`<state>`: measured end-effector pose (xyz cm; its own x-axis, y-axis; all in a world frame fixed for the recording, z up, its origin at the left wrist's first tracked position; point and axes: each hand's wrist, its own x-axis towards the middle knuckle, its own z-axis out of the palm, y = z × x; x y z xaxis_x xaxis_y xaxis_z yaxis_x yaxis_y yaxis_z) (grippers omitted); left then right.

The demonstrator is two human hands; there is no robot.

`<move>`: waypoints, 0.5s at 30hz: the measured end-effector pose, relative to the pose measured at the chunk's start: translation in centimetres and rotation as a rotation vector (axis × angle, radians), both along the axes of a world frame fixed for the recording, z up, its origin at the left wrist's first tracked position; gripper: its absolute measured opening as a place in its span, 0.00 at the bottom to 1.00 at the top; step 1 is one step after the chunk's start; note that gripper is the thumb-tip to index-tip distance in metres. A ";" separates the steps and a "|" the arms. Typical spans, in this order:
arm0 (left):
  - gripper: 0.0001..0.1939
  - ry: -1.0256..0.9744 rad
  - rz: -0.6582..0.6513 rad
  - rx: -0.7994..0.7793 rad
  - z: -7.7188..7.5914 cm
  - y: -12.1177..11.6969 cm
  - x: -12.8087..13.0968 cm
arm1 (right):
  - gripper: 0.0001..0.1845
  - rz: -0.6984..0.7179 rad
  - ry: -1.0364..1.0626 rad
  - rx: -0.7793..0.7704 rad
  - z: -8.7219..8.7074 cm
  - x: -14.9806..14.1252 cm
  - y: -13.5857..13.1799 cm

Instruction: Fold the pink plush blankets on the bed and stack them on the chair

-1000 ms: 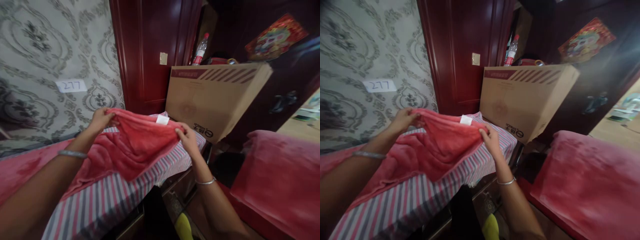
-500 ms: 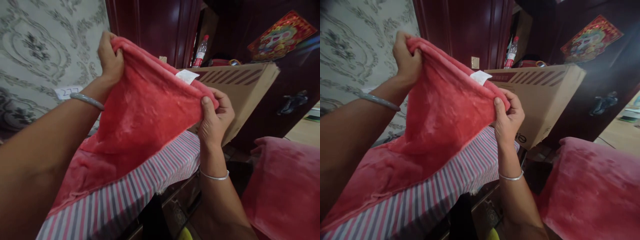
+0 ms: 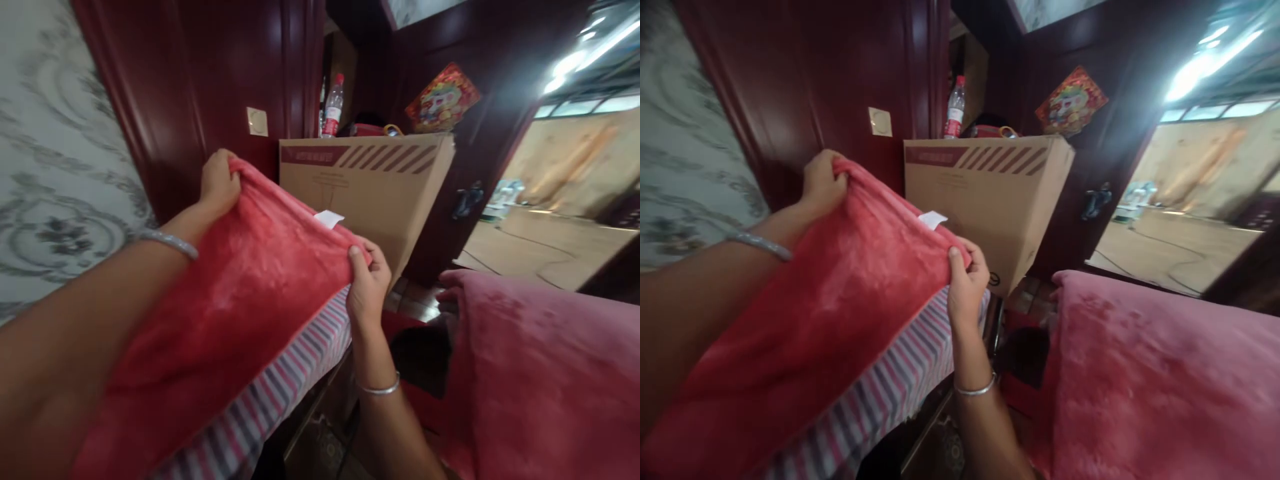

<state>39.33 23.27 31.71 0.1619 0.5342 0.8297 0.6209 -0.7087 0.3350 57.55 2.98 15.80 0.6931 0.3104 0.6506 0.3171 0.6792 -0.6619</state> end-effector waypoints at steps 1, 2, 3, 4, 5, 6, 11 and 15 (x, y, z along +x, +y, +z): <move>0.13 -0.003 -0.012 -0.014 -1.0 0.7 0.5 | 0.14 0.024 0.005 -0.018 -0.3 0.0 0.0; 0.14 -0.012 -0.017 -0.014 -1.7 1.4 0.8 | 0.13 0.050 0.015 -0.026 -0.3 0.0 0.1; 0.14 -0.025 -0.020 0.001 -2.2 2.0 1.1 | 0.13 0.072 0.030 -0.020 -0.3 -0.1 0.3; 0.15 -0.046 -0.022 0.029 -2.4 2.8 1.2 | 0.13 0.089 0.047 -0.008 -0.2 0.0 0.7; 0.16 -0.071 -0.022 0.064 -2.4 3.6 1.2 | 0.13 0.098 0.062 0.007 -0.1 0.1 1.3; 0.17 -0.094 -0.022 0.098 -2.3 4.6 1.3 | 0.13 0.102 0.076 0.020 -0.1 0.3 2.3; 0.18 -0.092 0.041 0.047 -3.0 10.4 2.0 | 0.19 0.066 0.178 -0.012 -2.9 3.4 11.2; 0.18 0.041 0.132 -0.164 -7.8 14.5 3.6 | 0.17 -0.016 0.305 -0.136 -8.0 5.7 18.2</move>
<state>42.89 37.77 23.95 0.1138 0.6805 0.7239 0.7204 -0.5583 0.4116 63.26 21.21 7.80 0.8552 0.3673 0.3656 0.1005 0.5745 -0.8123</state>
